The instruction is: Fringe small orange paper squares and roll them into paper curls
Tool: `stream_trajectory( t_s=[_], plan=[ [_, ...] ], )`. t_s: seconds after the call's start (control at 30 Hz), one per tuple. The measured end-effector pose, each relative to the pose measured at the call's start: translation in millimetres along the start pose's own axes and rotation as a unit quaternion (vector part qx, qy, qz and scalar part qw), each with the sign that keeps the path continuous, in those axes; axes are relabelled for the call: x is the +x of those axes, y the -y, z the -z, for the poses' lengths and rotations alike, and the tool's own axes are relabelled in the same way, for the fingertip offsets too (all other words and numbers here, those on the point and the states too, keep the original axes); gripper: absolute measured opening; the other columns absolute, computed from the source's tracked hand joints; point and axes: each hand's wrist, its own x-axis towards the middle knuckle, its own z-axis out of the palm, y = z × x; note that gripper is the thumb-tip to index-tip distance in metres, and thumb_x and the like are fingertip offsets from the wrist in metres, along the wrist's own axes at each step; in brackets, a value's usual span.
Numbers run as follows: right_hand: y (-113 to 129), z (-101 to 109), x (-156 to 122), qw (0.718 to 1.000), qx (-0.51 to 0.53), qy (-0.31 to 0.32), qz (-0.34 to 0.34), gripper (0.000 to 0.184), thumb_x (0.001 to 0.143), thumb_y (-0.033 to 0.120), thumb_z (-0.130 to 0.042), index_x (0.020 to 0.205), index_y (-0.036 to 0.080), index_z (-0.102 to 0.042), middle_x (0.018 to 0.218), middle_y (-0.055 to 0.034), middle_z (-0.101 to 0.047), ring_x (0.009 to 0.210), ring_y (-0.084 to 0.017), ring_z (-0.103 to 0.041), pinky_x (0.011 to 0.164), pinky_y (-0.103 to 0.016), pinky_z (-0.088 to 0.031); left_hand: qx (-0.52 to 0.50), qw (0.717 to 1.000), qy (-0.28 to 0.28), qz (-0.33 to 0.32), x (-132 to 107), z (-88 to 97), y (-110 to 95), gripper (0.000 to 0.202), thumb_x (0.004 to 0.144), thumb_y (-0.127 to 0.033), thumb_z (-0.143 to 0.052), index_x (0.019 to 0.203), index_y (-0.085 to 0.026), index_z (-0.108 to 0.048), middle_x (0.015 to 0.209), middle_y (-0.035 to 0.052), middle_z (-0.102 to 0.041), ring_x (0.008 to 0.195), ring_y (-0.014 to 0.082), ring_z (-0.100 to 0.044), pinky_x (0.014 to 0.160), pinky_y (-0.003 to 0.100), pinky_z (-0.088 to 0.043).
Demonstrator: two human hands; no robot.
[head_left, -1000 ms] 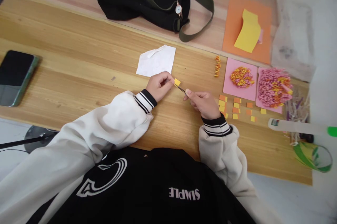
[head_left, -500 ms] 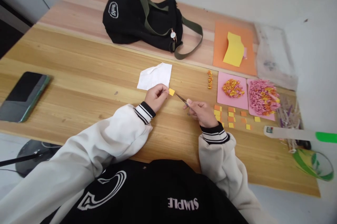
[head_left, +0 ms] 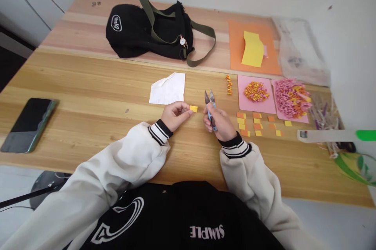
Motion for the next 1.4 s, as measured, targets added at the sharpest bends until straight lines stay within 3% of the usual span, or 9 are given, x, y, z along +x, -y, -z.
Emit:
stream_trajectory(
  t_s=[0.17,0.33,0.43,0.53,0.67,0.73,1.0,1.2,1.4],
  plan=[
    [0,-1,-1,0.999,-0.026,0.003,-0.031,0.043,0.061,0.054,-0.072,0.068,0.014,-0.055,0.037,0.0083,-0.041,0.03,-0.003,-0.031,0.031,-0.018,-0.019,0.157,0.976,-0.006,-0.148,-2,3.5,-1,0.016,0.077,-0.029,-0.064,0.072,-0.014,-0.063,0.062,0.0008,-0.062,0.053,0.008,-0.051,0.053,0.022,-0.04],
    [-1,0,-1,0.999,-0.021,0.002,-0.05,0.04,0.066,0.051,-0.069,0.06,0.015,-0.052,0.035,0.0081,-0.038,0.027,-0.002,-0.028,0.03,-0.017,-0.015,0.384,0.869,0.023,-0.311,-6,8.3,-4,0.013,0.085,-0.024,-0.056,0.081,-0.019,-0.068,0.071,0.0031,-0.068,0.064,0.0127,-0.057,0.064,0.029,-0.038],
    [-1,0,-2,0.999,-0.029,-0.005,-0.042,0.043,0.06,0.041,-0.077,0.051,0.018,-0.042,0.035,0.0085,-0.037,0.028,-0.001,-0.028,0.029,-0.017,-0.015,0.411,0.842,0.025,-0.348,-9,8.5,-6,0.011,0.084,-0.022,-0.057,0.085,-0.02,-0.068,0.073,0.0034,-0.069,0.065,0.0136,-0.058,0.064,0.03,-0.036],
    [-1,0,-2,0.999,-0.033,-0.011,-0.018,0.043,0.058,0.04,-0.078,0.051,0.018,-0.042,0.036,0.0093,-0.037,0.028,-0.001,-0.027,0.029,-0.017,-0.017,0.379,0.873,0.01,-0.307,-10,7.2,-8,0.012,0.083,-0.022,-0.058,0.088,-0.017,-0.067,0.076,0.0046,-0.07,0.067,0.014,-0.059,0.067,0.03,-0.039],
    [-3,1,-2,0.997,-0.056,-0.031,0.032,0.04,0.057,0.048,-0.077,0.067,0.016,-0.055,0.037,0.0097,-0.039,0.03,-0.003,-0.029,0.03,-0.018,-0.02,0.206,0.968,0.06,-0.129,-9,5.8,-10,0.018,0.083,-0.026,-0.054,0.08,-0.014,-0.067,0.071,0.0042,-0.069,0.062,0.0131,-0.059,0.064,0.027,-0.045],
    [-5,1,-1,0.996,-0.068,-0.041,0.049,0.044,0.056,0.052,-0.076,0.072,0.015,-0.057,0.037,0.0097,-0.039,0.031,-0.003,-0.03,0.031,-0.019,-0.02,0.124,0.987,0.091,-0.049,-8,5.1,-9,0.021,0.082,-0.03,-0.055,0.073,-0.014,-0.066,0.068,0.0039,-0.068,0.061,0.0127,-0.06,0.059,0.025,-0.046],
    [-5,-2,-1,0.992,-0.086,-0.048,0.076,0.047,0.057,0.058,-0.073,0.069,0.016,-0.056,0.04,0.0092,-0.038,0.035,-0.003,-0.03,0.034,-0.02,-0.021,0.101,0.991,0.085,-0.016,-7,1.8,-4,0.025,0.079,-0.037,-0.061,0.07,-0.014,-0.065,0.066,0.0039,-0.066,0.059,0.0114,-0.057,0.058,0.024,-0.045],
    [1,0,-3,0.993,-0.099,-0.017,0.062,0.064,0.074,0.074,-0.041,0.076,0.015,-0.064,0.039,0.0072,-0.033,0.034,-0.005,-0.025,0.035,-0.022,-0.017,0.078,0.997,0.016,-0.012,-2,4.4,-1,0.028,0.081,-0.04,-0.057,0.068,-0.015,-0.06,0.059,0.0005,-0.06,0.053,0.0092,-0.05,0.054,0.023,-0.042],
    [-2,5,-1,0.978,-0.179,-0.033,0.097,0.052,0.067,0.066,-0.059,0.073,0.016,-0.07,0.045,0.0069,-0.029,0.043,-0.005,-0.025,0.043,-0.023,-0.022,0.013,0.999,-0.014,0.03,3,6.0,4,0.033,0.079,-0.047,-0.06,0.072,-0.015,-0.058,0.059,-0.0001,-0.059,0.049,0.008,-0.048,0.049,0.022,-0.041]
  ],
)
